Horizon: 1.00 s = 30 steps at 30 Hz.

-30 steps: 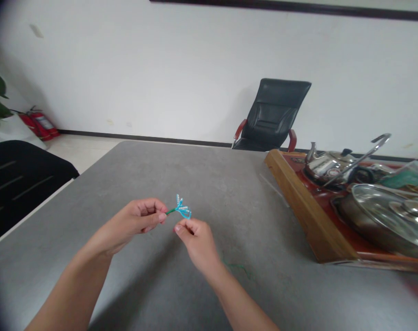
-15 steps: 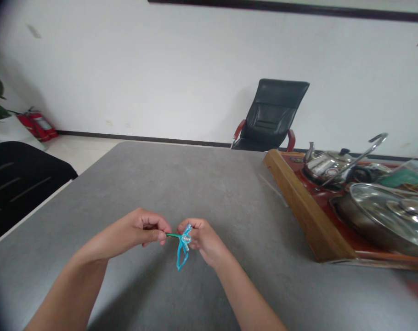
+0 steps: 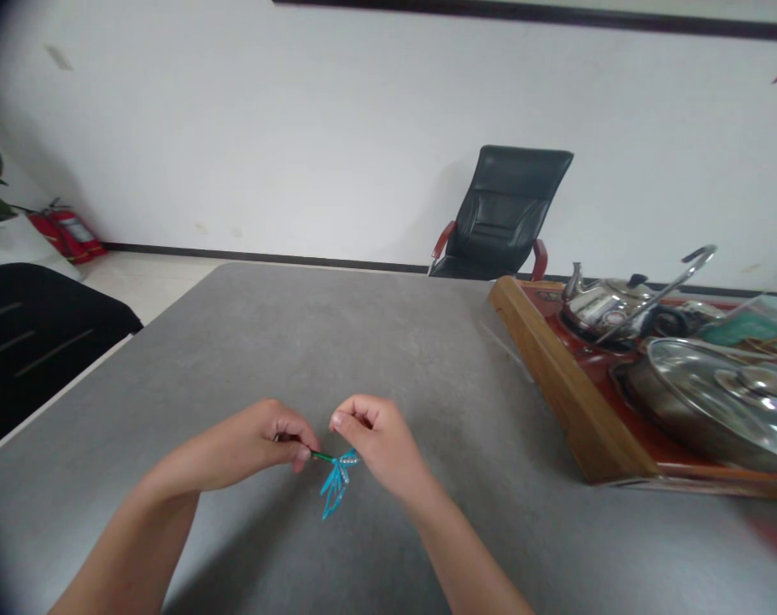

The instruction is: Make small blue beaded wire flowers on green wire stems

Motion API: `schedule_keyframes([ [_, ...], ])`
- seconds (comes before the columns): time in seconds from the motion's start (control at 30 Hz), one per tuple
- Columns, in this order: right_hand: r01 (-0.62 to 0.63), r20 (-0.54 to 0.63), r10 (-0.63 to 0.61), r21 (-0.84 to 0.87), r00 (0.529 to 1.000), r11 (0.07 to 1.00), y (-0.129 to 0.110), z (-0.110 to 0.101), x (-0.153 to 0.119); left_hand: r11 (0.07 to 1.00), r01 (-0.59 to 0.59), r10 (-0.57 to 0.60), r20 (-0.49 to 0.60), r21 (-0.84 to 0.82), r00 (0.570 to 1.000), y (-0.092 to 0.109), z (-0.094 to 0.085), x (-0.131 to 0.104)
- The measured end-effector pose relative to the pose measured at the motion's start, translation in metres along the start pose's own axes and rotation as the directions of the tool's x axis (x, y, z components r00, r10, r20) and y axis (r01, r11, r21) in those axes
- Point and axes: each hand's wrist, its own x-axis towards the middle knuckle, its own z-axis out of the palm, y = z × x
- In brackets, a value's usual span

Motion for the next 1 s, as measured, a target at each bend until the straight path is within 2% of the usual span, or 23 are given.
schedule_keyframes([
  [0.1, 0.019, -0.032, -0.025, -0.163, 0.999, 0.986, -0.011, 0.004, -0.009, 0.998, 0.040, -0.035, -0.104, 0.042, 0.994, -0.001, 0.000, 0.003],
  [0.2, 0.097, -0.035, -0.119, -0.384, 0.992, 0.918, -0.021, 0.009, -0.018, 0.993, 0.078, -0.054, -0.250, 0.086, 0.967, -0.002, 0.000, 0.006],
  [0.3, 0.153, -0.002, -0.197, -0.623, 0.980, 0.767, -0.024, 0.014, -0.022, 0.992, 0.109, -0.074, -0.392, 0.067, 0.917, -0.003, 0.000, 0.008],
  [0.43, 0.071, -0.014, -0.150, -0.838, 0.989, 0.541, -0.016, 0.019, -0.021, 0.990, 0.135, -0.093, -0.522, 0.041, 0.848, -0.003, -0.001, 0.010],
  [0.53, 0.031, -0.039, -0.135, -0.877, 0.990, 0.479, -0.009, 0.021, -0.018, 0.992, 0.126, -0.098, -0.547, 0.014, 0.832, -0.001, 0.000, 0.010],
  [0.63, 0.010, -0.066, -0.128, -0.853, 0.990, 0.522, -0.004, 0.022, -0.015, 0.995, 0.094, -0.097, -0.549, -0.034, 0.830, -0.001, 0.000, 0.011],
  [0.87, -0.023, -0.117, -0.057, -0.590, 0.991, 0.807, 0.016, 0.014, -0.001, 0.990, 0.019, -0.084, -0.476, -0.139, 0.875, 0.002, -0.001, 0.010],
  [1.0, -0.024, -0.103, -0.025, -0.442, 0.994, 0.897, 0.027, 0.010, 0.006, 0.988, 0.024, -0.089, -0.435, -0.152, 0.896, 0.003, 0.001, 0.011],
])
